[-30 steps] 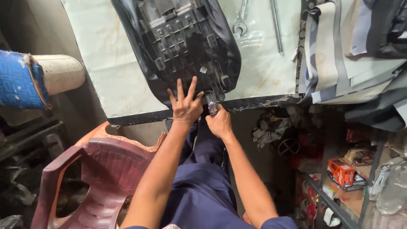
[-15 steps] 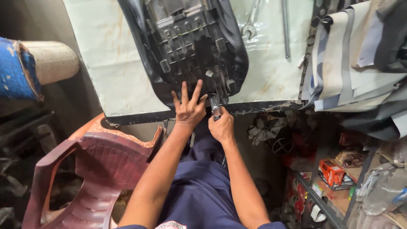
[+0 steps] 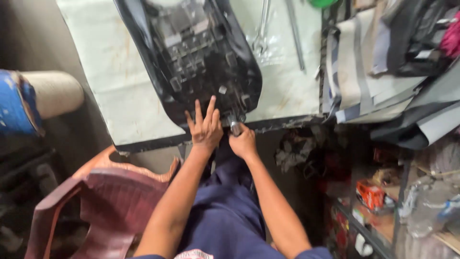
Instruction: Repairing or reupholstering a motorcycle seat using a stapler.
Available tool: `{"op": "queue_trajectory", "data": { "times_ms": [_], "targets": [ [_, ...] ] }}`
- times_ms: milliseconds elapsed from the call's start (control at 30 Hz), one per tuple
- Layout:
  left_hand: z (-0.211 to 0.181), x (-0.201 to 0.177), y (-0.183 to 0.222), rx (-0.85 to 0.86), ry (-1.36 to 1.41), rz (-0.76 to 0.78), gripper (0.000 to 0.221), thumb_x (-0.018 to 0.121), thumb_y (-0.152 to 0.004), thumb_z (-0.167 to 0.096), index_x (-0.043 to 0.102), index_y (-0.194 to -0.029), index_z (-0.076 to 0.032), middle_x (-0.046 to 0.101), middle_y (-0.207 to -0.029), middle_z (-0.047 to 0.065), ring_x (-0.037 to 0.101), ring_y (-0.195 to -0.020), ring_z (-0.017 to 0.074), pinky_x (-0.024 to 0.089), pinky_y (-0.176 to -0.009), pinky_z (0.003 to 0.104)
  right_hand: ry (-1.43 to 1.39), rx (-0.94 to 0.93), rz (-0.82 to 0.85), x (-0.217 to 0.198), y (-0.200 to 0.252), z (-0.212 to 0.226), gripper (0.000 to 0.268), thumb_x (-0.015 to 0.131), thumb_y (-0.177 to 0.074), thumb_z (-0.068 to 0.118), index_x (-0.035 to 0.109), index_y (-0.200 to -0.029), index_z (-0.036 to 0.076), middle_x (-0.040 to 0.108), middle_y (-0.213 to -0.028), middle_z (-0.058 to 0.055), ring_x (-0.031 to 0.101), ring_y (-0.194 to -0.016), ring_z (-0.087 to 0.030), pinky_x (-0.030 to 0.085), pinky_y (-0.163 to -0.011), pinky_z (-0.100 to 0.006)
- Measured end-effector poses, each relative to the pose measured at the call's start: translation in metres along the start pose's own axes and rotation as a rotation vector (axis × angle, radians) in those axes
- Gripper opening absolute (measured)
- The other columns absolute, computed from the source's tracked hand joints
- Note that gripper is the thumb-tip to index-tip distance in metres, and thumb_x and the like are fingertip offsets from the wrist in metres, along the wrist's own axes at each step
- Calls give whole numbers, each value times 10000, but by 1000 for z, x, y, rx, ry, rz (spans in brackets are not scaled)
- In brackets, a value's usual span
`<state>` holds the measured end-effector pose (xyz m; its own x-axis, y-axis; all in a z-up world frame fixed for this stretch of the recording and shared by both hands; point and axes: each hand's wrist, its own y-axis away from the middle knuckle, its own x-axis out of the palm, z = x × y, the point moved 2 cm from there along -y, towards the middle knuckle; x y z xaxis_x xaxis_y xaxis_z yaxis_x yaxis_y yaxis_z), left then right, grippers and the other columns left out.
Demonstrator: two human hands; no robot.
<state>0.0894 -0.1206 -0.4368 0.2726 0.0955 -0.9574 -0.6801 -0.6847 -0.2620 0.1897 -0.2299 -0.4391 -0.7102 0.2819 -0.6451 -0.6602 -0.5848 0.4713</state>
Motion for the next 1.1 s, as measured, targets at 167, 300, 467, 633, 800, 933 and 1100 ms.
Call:
{"op": "queue_trajectory", "data": {
  "times_ms": [167, 300, 467, 633, 800, 933, 1100],
  "targets": [
    [-4, -7, 2, -64, 55, 75, 211, 650, -923, -176, 678, -1127, -129, 545, -1549, -46, 508, -1430, 362, 345, -1139, 703, -103, 43, 351, -30, 15, 9, 495, 701, -692, 139, 651, -1171, 22, 732, -959, -229, 708, -956, -412, 544, -856, -461],
    [-4, -6, -5, -125, 65, 143, 331, 693, -889, -205, 653, -1213, -157, 471, -1578, -54, 494, -1436, 323, 353, -1144, 676, -24, 18, 357, -17, 4, 6, 529, 656, -721, 111, 635, -1243, 25, 735, -970, -244, 706, -983, -411, 535, -878, -456],
    [-4, -14, -6, -235, 181, 103, 589, 725, -841, -183, 589, -1411, -124, 359, -1638, 178, 489, -1422, 319, 350, -1177, 614, -28, -50, 368, -19, -5, 14, 531, 654, -705, 100, 629, -1226, -1, 727, -984, -257, 700, -997, -423, 540, -879, -459],
    [-6, -11, -3, -253, 164, 103, 704, 747, -822, -233, 537, -1472, -64, 339, -1645, 145, 505, -1380, 297, 353, -1176, 528, 14, -102, 385, -25, -4, 18, 501, 624, -714, 80, 636, -1204, -25, 711, -1007, -294, 670, -1040, -462, 534, -900, -479],
    [3, -2, 7, -146, 111, 112, 677, 729, -866, -245, 542, -1489, -59, 360, -1652, 154, 558, -1249, 274, 388, -1116, 458, -7, -87, 362, -28, -4, 26, 457, 625, -714, 84, 620, -1152, -46, 693, -992, -319, 659, -1013, -484, 533, -892, -491],
    [6, -13, 1, -144, 114, 168, 667, 720, -874, -239, 551, -1490, -49, 378, -1645, 176, 570, -1168, 278, 394, -1112, 462, -18, -65, 351, -20, -2, 29, 408, 625, -727, 88, 626, -1117, -33, 701, -976, -306, 662, -995, -483, 531, -877, -504],
    [32, -41, 1, -9, 397, 349, 879, 668, -675, -165, 471, -1505, 47, 354, -1665, 220, 585, -1219, 319, 389, -1141, 468, -41, -154, 219, -10, 2, 33, 383, 640, -745, 79, 617, -1111, -31, 700, -976, -291, 652, -959, -493, 508, -845, -540]
  ]
}}
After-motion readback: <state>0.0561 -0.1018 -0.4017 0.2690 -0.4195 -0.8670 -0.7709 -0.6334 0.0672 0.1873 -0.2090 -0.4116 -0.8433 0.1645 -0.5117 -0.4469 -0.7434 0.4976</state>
